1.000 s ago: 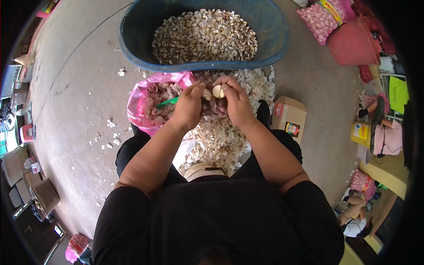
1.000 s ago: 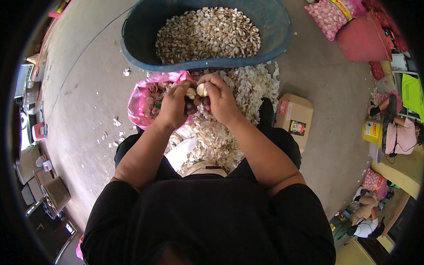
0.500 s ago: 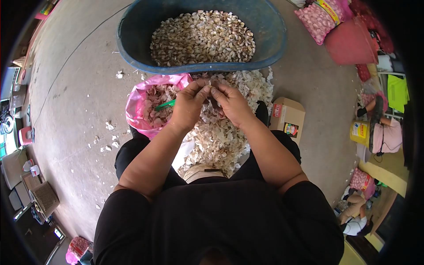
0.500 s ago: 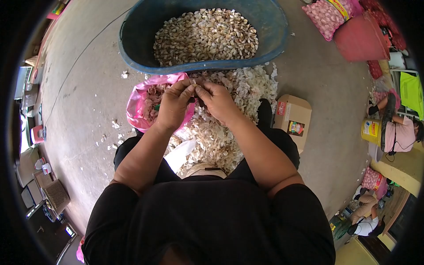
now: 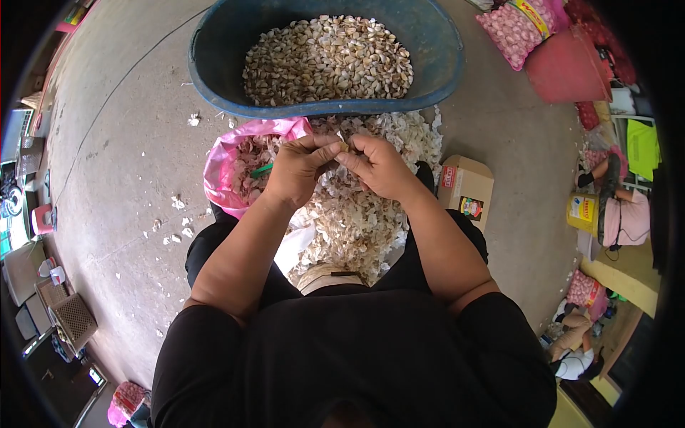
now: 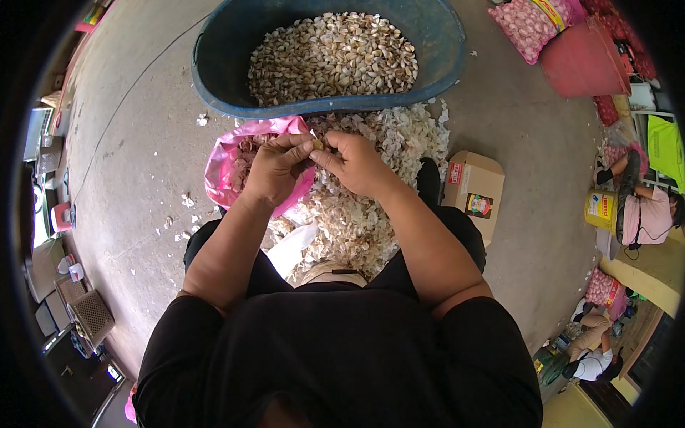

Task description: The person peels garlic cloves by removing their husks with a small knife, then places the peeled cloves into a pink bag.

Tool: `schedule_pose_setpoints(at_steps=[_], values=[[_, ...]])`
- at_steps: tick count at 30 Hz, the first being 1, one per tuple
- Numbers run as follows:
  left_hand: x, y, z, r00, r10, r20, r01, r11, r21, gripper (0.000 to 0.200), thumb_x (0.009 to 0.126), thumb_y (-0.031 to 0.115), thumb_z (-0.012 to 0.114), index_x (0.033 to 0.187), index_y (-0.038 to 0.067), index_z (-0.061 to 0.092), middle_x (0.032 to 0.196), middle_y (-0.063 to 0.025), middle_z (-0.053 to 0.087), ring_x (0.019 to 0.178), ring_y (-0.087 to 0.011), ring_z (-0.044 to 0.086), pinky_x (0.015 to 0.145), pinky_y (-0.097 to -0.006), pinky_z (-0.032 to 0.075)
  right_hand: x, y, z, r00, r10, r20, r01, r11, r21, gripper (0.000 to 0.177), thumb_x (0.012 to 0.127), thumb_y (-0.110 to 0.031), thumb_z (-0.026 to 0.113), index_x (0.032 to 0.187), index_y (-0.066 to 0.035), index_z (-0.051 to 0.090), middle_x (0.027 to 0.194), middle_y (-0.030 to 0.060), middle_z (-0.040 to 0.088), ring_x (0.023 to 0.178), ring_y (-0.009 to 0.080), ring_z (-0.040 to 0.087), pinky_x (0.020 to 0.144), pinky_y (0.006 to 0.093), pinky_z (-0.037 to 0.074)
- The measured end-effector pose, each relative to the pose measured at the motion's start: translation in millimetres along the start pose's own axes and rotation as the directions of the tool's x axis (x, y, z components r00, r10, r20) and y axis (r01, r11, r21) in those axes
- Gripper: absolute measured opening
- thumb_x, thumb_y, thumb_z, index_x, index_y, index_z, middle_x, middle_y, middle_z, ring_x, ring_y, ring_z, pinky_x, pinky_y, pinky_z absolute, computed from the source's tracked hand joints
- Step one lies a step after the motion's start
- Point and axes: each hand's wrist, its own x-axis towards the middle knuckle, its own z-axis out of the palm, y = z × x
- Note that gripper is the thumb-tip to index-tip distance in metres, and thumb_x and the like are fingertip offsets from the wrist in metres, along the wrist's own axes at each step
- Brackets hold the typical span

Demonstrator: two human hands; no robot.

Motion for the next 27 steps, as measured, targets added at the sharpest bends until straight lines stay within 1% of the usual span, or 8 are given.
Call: schedule_pose_setpoints(at_steps=[10, 13, 16, 19, 22, 23, 26, 27], values=[[4, -6, -10, 0.994, -0.088, 0.057, 0.094, 0.99, -0.106, 0.013, 0.077, 0.005, 0.06, 0.088, -0.001, 0.06, 0.082, -0.0075, 0.061, 0.074, -0.0147, 0.057, 0.065, -0.0244, 0.047, -4, -4, 3, 0.986, 0.164, 0.026, -0.165, 0.966, 0.2, 0.014, 0.083, -0.012, 0.052, 0.075, -0.001, 0.054, 0.051, -0.0013, 0.047, 0.037, 0.0057, 0.043, 0.034, 0.0202, 0.034], [7, -13, -14, 0.994, -0.069, 0.085, 0.087, 0.972, -0.22, 0.012, 0.08, 0.006, 0.056, 0.089, -0.001, 0.059, 0.085, -0.0085, 0.06, 0.074, -0.0155, 0.057, 0.064, -0.0245, 0.047, -4, -3, 6, 0.989, 0.143, -0.027, -0.128, 0.947, 0.296, 0.015, 0.084, -0.01, 0.05, 0.072, -0.001, 0.05, 0.052, -0.0011, 0.044, 0.038, 0.0053, 0.042, 0.034, 0.0198, 0.036], [7, -16, -10, 0.998, -0.06, 0.027, 0.065, 0.967, -0.245, 0.014, 0.083, 0.007, 0.052, 0.094, 0.0, 0.057, 0.087, -0.0081, 0.059, 0.076, -0.0156, 0.056, 0.065, -0.0251, 0.046, -3, 4, 4, 0.992, 0.115, -0.06, -0.091, 0.945, 0.314, 0.014, 0.083, -0.012, 0.052, 0.077, 0.0, 0.054, 0.054, 0.001, 0.052, 0.037, 0.006, 0.044, 0.034, 0.0198, 0.034], [8, -17, -5, 0.988, -0.151, -0.023, 0.14, 0.96, -0.242, 0.019, 0.085, 0.011, 0.049, 0.1, 0.0, 0.053, 0.089, -0.0066, 0.057, 0.078, -0.0153, 0.054, 0.067, -0.0257, 0.046, -4, -3, -1, 0.994, 0.111, -0.015, -0.108, 0.985, 0.138, 0.012, 0.084, -0.01, 0.05, 0.079, 0.0, 0.053, 0.053, -0.0015, 0.045, 0.041, 0.0047, 0.044, 0.036, 0.0205, 0.035], [8, -18, -6, 0.958, -0.253, 0.137, 0.28, 0.929, -0.242, 0.021, 0.087, 0.016, 0.047, 0.102, 0.001, 0.051, 0.088, -0.006, 0.055, 0.08, -0.0148, 0.054, 0.068, -0.0263, 0.046, -7, 7, 6, 0.989, -0.142, -0.036, 0.137, 0.984, -0.115, 0.01, 0.084, -0.009, 0.051, 0.084, 0.0, 0.055, 0.052, -0.0022, 0.045, 0.045, 0.0043, 0.045, 0.039, 0.021, 0.035], [9, -23, -11, 0.957, -0.266, 0.114, 0.286, 0.928, -0.237, 0.02, 0.088, 0.017, 0.044, 0.099, 0.001, 0.051, 0.088, -0.0064, 0.055, 0.078, -0.0154, 0.054, 0.067, -0.0263, 0.046, -8, 6, 4, 0.99, -0.139, -0.018, 0.136, 0.983, -0.126, 0.013, 0.085, -0.012, 0.049, 0.086, 0.0, 0.056, 0.057, 0.0, 0.049, 0.048, 0.006, 0.048, 0.043, 0.0218, 0.039], [20, -22, -9, 0.921, -0.349, -0.171, 0.345, 0.937, -0.053, 0.015, 0.088, 0.012, 0.043, 0.094, 0.001, 0.051, 0.087, -0.0075, 0.055, 0.079, -0.0167, 0.054, 0.066, -0.0266, 0.047, -7, 3, -18, 0.959, 0.266, -0.092, -0.229, 0.927, 0.296, 0.02, 0.087, -0.019, 0.046, 0.086, -0.001, 0.055, 0.065, 0.0036, 0.055, 0.051, 0.0091, 0.052, 0.047, 0.0223, 0.042], [34, -16, -9, 0.902, -0.339, -0.266, 0.312, 0.94, -0.141, 0.013, 0.088, 0.009, 0.041, 0.092, 0.001, 0.051, 0.087, -0.0091, 0.055, 0.078, -0.0179, 0.054, 0.065, -0.0272, 0.047, -7, 5, -25, 0.937, 0.332, -0.11, -0.249, 0.855, 0.455, 0.029, 0.09, -0.026, 0.038, 0.088, -0.002, 0.055, 0.073, 0.0078, 0.058, 0.059, 0.0139, 0.056, 0.054, 0.0254, 0.046]])
